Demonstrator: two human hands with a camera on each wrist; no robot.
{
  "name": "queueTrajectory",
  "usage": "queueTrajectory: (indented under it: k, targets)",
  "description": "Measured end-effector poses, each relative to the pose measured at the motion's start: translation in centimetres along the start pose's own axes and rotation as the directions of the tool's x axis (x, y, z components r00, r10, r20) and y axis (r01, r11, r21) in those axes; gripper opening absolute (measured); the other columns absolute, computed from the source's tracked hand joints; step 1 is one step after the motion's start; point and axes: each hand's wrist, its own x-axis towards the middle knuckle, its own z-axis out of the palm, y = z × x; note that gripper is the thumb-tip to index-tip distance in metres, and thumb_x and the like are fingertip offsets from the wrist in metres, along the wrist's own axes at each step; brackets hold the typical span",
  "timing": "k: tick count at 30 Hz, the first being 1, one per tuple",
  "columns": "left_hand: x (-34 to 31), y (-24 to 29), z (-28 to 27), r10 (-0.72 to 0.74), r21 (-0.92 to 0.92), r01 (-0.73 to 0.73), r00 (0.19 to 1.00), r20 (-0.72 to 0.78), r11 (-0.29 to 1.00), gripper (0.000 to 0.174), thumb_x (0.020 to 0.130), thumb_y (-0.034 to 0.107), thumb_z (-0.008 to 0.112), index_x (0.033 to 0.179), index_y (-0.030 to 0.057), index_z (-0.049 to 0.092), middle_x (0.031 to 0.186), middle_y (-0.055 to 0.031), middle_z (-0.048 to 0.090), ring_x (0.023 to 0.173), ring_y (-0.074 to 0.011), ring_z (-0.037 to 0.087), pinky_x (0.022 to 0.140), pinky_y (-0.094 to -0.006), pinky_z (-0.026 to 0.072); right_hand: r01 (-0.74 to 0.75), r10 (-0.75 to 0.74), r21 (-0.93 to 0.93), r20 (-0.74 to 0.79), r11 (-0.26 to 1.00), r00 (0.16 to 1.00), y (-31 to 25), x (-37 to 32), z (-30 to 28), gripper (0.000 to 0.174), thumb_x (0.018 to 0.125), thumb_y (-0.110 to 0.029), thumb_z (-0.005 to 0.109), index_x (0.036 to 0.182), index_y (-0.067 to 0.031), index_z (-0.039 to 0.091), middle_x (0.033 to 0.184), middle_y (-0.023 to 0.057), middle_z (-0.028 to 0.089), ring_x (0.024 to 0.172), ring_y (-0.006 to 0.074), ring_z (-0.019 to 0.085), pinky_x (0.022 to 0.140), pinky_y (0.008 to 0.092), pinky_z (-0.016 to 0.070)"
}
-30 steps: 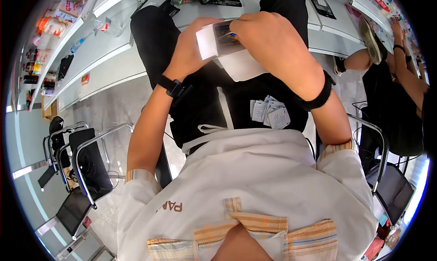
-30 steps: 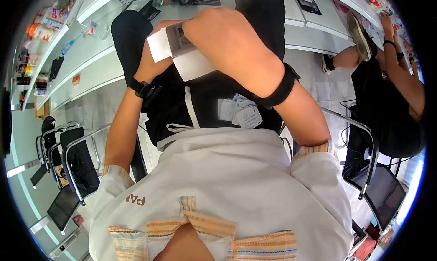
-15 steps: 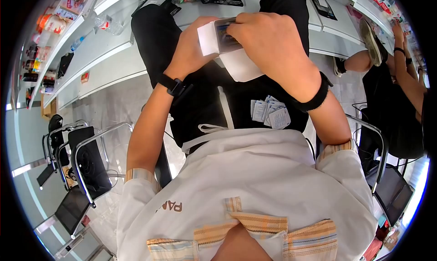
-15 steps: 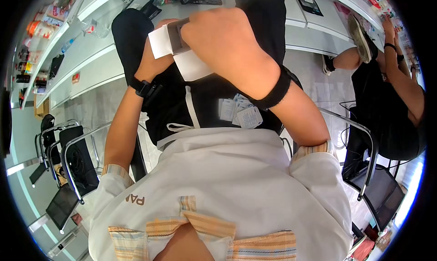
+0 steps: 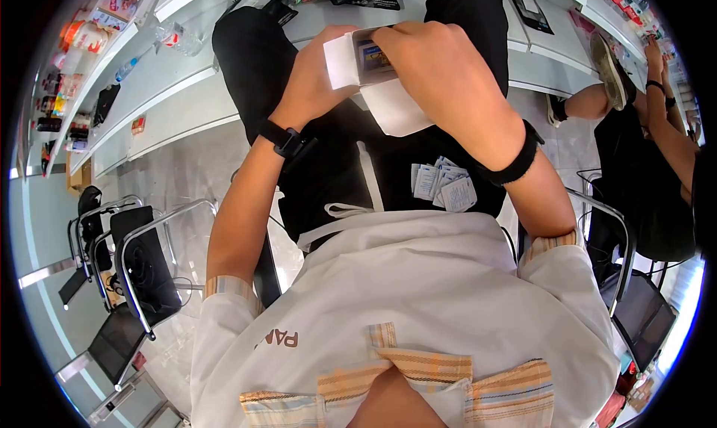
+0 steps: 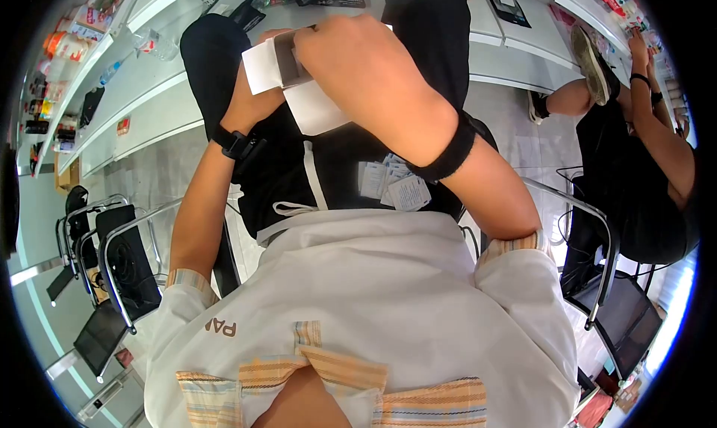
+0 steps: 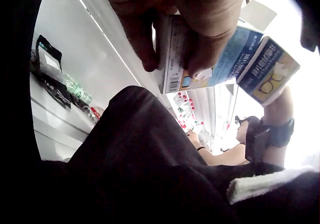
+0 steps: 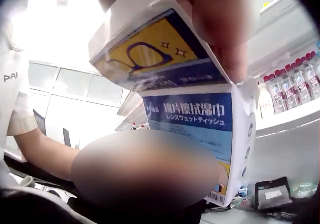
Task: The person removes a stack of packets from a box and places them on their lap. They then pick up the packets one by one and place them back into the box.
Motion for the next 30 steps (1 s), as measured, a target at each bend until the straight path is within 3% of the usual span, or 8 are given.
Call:
queueTrajectory:
  k: [8,10,12,14,16,20,22,30]
  targets:
    - [0.1,0.4,-0.2,-0.016,-0.004,0.016,1.000,0.008,1.000,0.059,0.063,0.008,0.079,0.117,0.0069,0.054,0.108,-0.0118,0.063,0.097,-0.0314,0.062,0.084,-0.0332,0.0495,0.059,-0.051,0.182,-0.047,0.981,0.998,0.7,0.0,-0.2,0.013,0.076,-0.002,0.060,0.089,-0.0012,0.062,0.075,0.0181,0.062,0.072,0.0366,0.062,0.062,0.0410,0.0510]
    - [0.2,0.8,-0.2,-0.006,-0.008,0.006,1.000,0.008,1.000,0.059,0.064,0.008,0.079,0.117,0.0070,0.055,0.108,-0.0114,0.063,0.097,-0.0308,0.062,0.084,-0.0331,0.0495,0.028,-0.059,0.193,0.155,0.981,0.986,0.5,0.0,-0.2,0.008,0.081,-0.006,0.057,0.087,-0.0016,0.060,0.074,0.0192,0.061,0.071,0.0373,0.061,0.061,0.0427,0.0491]
    - [0.2,1.3,-0.3,0.001,-0.012,-0.001,1.000,0.007,1.000,0.059,0.064,0.008,0.080,0.117,0.0071,0.055,0.109,-0.0109,0.064,0.097,-0.0302,0.062,0.084,-0.0330,0.0496,0.010,-0.050,0.205,0.190,0.979,0.980,-0.1,-0.1,-0.5,0.008,0.082,-0.007,0.056,0.086,-0.0019,0.060,0.074,0.0189,0.061,0.070,0.0374,0.061,0.060,0.0434,0.0483]
    - [0.2,1.5,-0.3,0.082,0.014,-0.083,0.996,0.027,0.996,0.053,0.070,-0.002,0.072,0.121,0.0044,0.056,0.116,-0.0087,0.059,0.104,-0.0189,0.059,0.090,-0.0295,0.0472,-0.007,-0.044,0.218,0.229,0.976,0.972,-0.3,-0.2,-0.4,0.008,0.084,-0.009,0.055,0.086,-0.0023,0.059,0.073,0.0186,0.062,0.069,0.0374,0.060,0.059,0.0441,0.0474]
    - [0.3,1.6,-0.4,0.082,-0.007,-0.082,0.996,0.036,0.997,0.055,0.069,-0.002,0.072,0.121,0.0046,0.056,0.116,-0.0092,0.059,0.104,-0.0197,0.059,0.090,-0.0297,0.0472,-0.010,-0.068,0.323,0.229,0.946,0.971,-0.1,-0.4,0.2,0.009,0.085,-0.011,0.053,0.086,-0.0034,0.058,0.072,0.0185,0.061,0.068,0.0376,0.059,0.059,0.0449,0.0463]
    - [0.3,2.0,-0.3,0.085,-0.039,-0.083,0.996,0.039,0.996,0.058,0.066,-0.003,0.071,0.122,0.0037,0.056,0.116,-0.0103,0.059,0.103,-0.0213,0.059,0.090,-0.0298,0.0467,-0.028,-0.058,0.308,0.267,0.951,0.962,-0.3,0.0,-0.3,0.009,0.086,-0.011,0.052,0.086,-0.0035,0.057,0.071,0.0185,0.061,0.067,0.0378,0.058,0.060,0.0452,0.0460]
    - [0.3,2.0,-0.3,0.078,-0.047,-0.076,0.996,0.039,0.996,0.058,0.066,-0.003,0.071,0.122,0.0033,0.056,0.116,-0.0106,0.059,0.103,-0.0215,0.059,0.090,-0.0298,0.0464,-0.149,0.029,0.310,0.359,0.939,0.933,-0.6,0.3,-0.8,0.009,0.086,-0.011,0.052,0.084,-0.0033,0.057,0.071,0.0186,0.061,0.066,0.0378,0.058,0.060,0.0452,0.0461]
    - [0.5,2.2,-0.3,0.086,-0.087,-0.081,0.995,0.049,0.993,0.057,0.067,-0.002,0.071,0.121,0.0022,0.056,0.117,-0.0114,0.059,0.105,-0.0221,0.058,0.092,-0.0305,0.0454,-0.081,-0.019,0.300,0.317,0.951,0.948,-0.4,-0.1,-0.8,0.009,0.085,-0.010,0.052,0.085,-0.0013,0.055,0.071,0.0187,0.061,0.067,0.0384,0.058,0.061,0.0455,0.0459]
